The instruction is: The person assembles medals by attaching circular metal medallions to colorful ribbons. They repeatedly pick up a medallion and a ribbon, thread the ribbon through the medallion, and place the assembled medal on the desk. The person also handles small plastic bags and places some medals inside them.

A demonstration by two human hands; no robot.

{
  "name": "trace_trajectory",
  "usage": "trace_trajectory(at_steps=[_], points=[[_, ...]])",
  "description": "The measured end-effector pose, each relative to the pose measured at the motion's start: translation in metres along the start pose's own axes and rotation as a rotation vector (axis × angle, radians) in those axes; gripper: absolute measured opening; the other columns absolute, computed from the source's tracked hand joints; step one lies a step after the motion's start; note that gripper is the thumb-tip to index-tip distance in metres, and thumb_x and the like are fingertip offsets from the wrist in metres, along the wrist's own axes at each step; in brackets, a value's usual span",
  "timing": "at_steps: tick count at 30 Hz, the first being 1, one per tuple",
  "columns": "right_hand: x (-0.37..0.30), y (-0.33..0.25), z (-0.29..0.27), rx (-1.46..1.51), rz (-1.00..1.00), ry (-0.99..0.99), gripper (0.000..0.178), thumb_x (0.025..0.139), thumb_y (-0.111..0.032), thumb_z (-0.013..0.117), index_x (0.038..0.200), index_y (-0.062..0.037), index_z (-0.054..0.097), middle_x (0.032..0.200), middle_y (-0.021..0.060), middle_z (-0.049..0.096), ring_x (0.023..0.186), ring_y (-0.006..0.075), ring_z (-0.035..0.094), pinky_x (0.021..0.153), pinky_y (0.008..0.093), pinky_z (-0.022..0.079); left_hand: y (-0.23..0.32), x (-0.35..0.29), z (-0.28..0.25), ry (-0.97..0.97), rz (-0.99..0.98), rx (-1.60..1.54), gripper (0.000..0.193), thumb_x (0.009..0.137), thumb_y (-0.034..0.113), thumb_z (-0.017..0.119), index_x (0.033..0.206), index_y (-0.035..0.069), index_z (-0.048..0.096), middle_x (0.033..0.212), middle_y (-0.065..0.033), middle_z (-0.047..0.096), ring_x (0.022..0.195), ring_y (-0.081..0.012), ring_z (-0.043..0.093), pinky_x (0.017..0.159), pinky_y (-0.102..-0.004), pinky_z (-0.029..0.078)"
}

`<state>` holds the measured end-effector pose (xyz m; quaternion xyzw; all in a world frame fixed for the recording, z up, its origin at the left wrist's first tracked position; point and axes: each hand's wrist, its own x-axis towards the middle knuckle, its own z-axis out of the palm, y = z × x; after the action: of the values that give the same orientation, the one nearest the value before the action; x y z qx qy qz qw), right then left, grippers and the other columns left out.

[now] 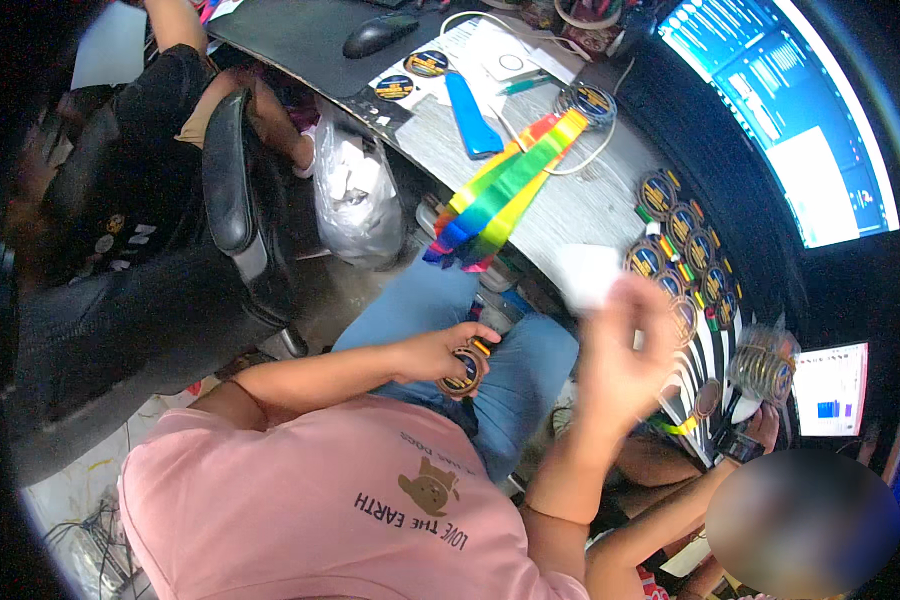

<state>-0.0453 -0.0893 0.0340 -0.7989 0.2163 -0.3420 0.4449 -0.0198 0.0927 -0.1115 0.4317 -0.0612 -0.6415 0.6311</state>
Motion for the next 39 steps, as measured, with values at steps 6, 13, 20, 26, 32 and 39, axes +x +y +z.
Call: trace_trajectory(at_steps=[6, 13, 20, 26, 32, 39], points=[[-0.061, 0.032, 0.203, -0.065, -0.416, -1.028, 0.016, 0.077, -0.009, 0.066, 0.092, -0.0051, 0.067, 0.082, 0.0173, 0.067, 0.077, 0.0381, 0.065, 0.070, 0.0425, 0.052, -0.025, 0.020, -0.022, 0.111, 0.006, 0.101, 0.049, 0.077, 0.001, 0.067, 0.124, 0.005, 0.055, 0.108, -0.0085, 0.064, 0.088, -0.0167, 0.063, 0.067, -0.0328, 0.054], [0.000, -0.021, 0.195, 0.460, -0.007, -0.777, 0.031, 0.080, -0.013, 0.071, 0.109, -0.0036, 0.063, 0.087, 0.0108, 0.064, 0.071, 0.0149, 0.061, 0.066, 0.0287, 0.051, -0.028, 0.023, -0.042, 0.264, 0.352, -0.013, 0.054, 0.077, -0.005, 0.062, 0.128, 0.004, 0.046, 0.110, -0.0101, 0.063, 0.096, -0.0161, 0.064, 0.079, -0.0289, 0.054], [-0.023, 0.006, 0.032, -0.143, -0.418, -0.453, 0.018, 0.083, -0.008, 0.064, 0.099, -0.0075, 0.072, 0.123, 0.0176, 0.059, 0.110, 0.0329, 0.054, 0.098, 0.0417, 0.038, 0.070, -0.010, 0.000, -0.014, 0.432, -0.588, 0.046, 0.098, 0.045, 0.039, 0.122, 0.007, 0.049, 0.106, -0.0131, 0.063, 0.096, -0.0269, 0.066, 0.080, -0.0465, 0.056], [-0.036, 0.005, -0.015, -0.477, -0.458, -0.285, 0.024, 0.081, -0.012, 0.067, 0.103, -0.0182, 0.074, 0.142, 0.0222, 0.041, 0.128, 0.0381, 0.036, 0.108, 0.0451, 0.023, 0.108, -0.003, 0.038, -0.281, 0.474, -0.573, 0.061, 0.098, 0.055, 0.029, 0.128, 0.005, 0.046, 0.119, -0.0189, 0.057, 0.108, -0.0325, 0.061, 0.091, -0.0513, 0.051], [-0.040, 0.007, -0.012, -0.496, -0.537, -0.248, 0.025, 0.080, -0.015, 0.066, 0.102, -0.0239, 0.074, 0.143, 0.0168, 0.043, 0.128, 0.0379, 0.034, 0.107, 0.0486, 0.025, 0.114, -0.005, 0.068, -0.134, 0.439, -0.371, 0.062, 0.099, 0.055, 0.027, 0.129, 0.004, 0.045, 0.113, -0.0155, 0.061, 0.102, -0.0290, 0.063, 0.085, -0.0404, 0.054], [-0.035, 0.009, -0.018, -0.442, -0.553, -0.224, 0.020, 0.080, -0.014, 0.067, 0.098, -0.0190, 0.073, 0.141, 0.0195, 0.044, 0.125, 0.0384, 0.036, 0.106, 0.0464, 0.027, 0.114, -0.008, 0.069, -0.108, 0.434, -0.322, 0.064, 0.098, 0.057, 0.028, 0.131, 0.004, 0.044, 0.114, -0.0156, 0.060, 0.103, -0.0263, 0.063, 0.087, -0.0383, 0.054]])
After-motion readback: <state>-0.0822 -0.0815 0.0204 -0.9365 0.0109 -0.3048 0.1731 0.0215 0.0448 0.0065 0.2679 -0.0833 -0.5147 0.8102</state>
